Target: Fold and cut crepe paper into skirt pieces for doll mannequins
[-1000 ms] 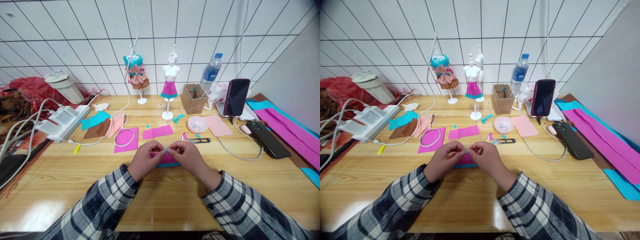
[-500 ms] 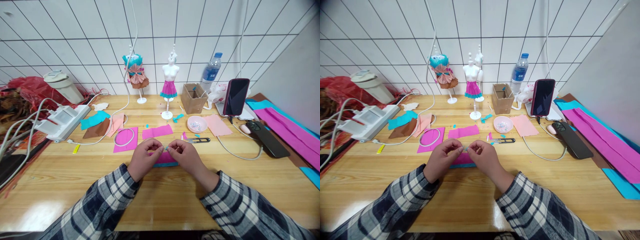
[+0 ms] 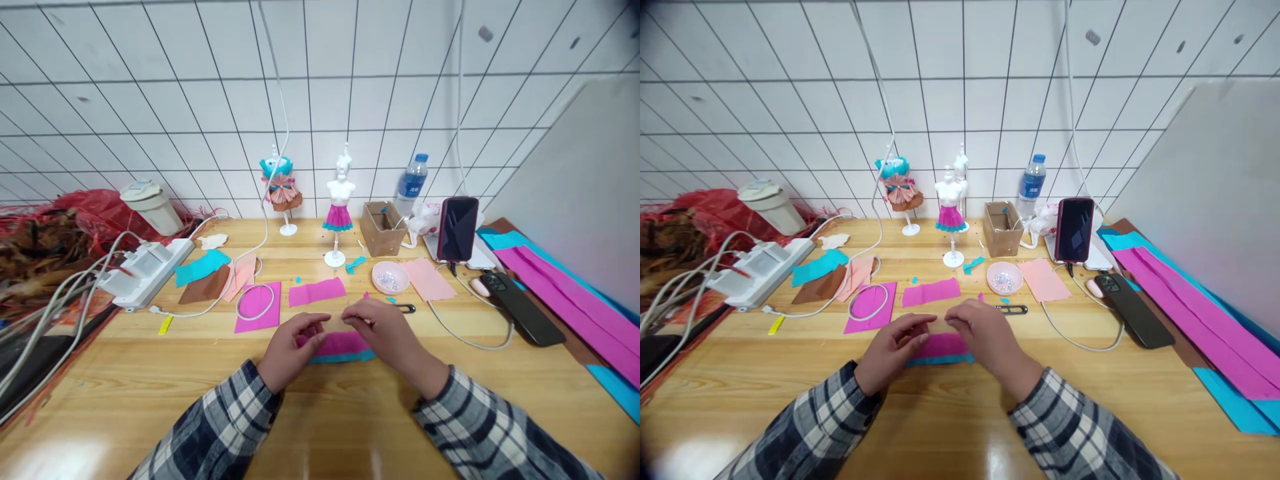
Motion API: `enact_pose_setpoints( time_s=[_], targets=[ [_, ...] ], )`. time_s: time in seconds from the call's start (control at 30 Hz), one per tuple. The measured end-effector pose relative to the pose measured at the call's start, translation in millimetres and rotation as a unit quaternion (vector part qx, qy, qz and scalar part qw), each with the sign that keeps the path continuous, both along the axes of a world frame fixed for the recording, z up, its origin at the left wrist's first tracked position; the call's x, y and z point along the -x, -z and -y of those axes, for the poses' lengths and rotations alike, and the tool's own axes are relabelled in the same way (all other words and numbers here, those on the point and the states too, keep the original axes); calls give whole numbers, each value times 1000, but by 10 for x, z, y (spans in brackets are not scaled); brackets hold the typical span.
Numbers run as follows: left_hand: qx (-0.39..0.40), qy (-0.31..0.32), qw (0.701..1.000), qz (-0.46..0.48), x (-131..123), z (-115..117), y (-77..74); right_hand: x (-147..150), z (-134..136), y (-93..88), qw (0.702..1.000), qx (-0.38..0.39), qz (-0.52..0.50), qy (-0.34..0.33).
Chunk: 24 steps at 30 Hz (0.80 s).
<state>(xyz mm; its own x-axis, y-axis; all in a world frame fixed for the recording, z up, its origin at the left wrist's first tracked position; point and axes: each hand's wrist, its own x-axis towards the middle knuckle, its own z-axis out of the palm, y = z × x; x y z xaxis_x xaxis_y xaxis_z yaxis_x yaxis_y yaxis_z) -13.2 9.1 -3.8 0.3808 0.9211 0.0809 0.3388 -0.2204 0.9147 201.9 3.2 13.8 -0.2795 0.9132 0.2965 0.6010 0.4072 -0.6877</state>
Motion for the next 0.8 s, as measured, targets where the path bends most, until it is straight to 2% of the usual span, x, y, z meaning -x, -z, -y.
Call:
enact_pose_setpoints(
  time_s=[0.07,0.2,0.3,0.37,0.4,0.53,0.67,0.8],
  targets=[
    [-58,-43,996,-49,156,-53,-12,-211,-179,-247,999,-24,40,27],
    [-115,-145,976,-114,474,-194,-15,-618,-724,-807,979,-76,89,168],
    [-144,-165,966,-134,559,-242,40,-789,-1188,-1031,949,-94,209,219],
    [-161,-139,965,-151,544,-238,90,-848,-1449,-1037,915,-80,314,240],
    [-173,-124,963,-163,529,-232,110,-870,-1553,-1008,908,-73,334,244],
    [-222,-112,937,-247,508,-257,100,-944,-1774,-834,899,-47,364,238],
    [-226,-98,907,-341,529,-521,-49,-988,-1767,-782,895,-43,360,260],
    [-170,-72,900,-394,474,-981,-132,-965,-1499,-759,896,-78,328,289]
  ],
)
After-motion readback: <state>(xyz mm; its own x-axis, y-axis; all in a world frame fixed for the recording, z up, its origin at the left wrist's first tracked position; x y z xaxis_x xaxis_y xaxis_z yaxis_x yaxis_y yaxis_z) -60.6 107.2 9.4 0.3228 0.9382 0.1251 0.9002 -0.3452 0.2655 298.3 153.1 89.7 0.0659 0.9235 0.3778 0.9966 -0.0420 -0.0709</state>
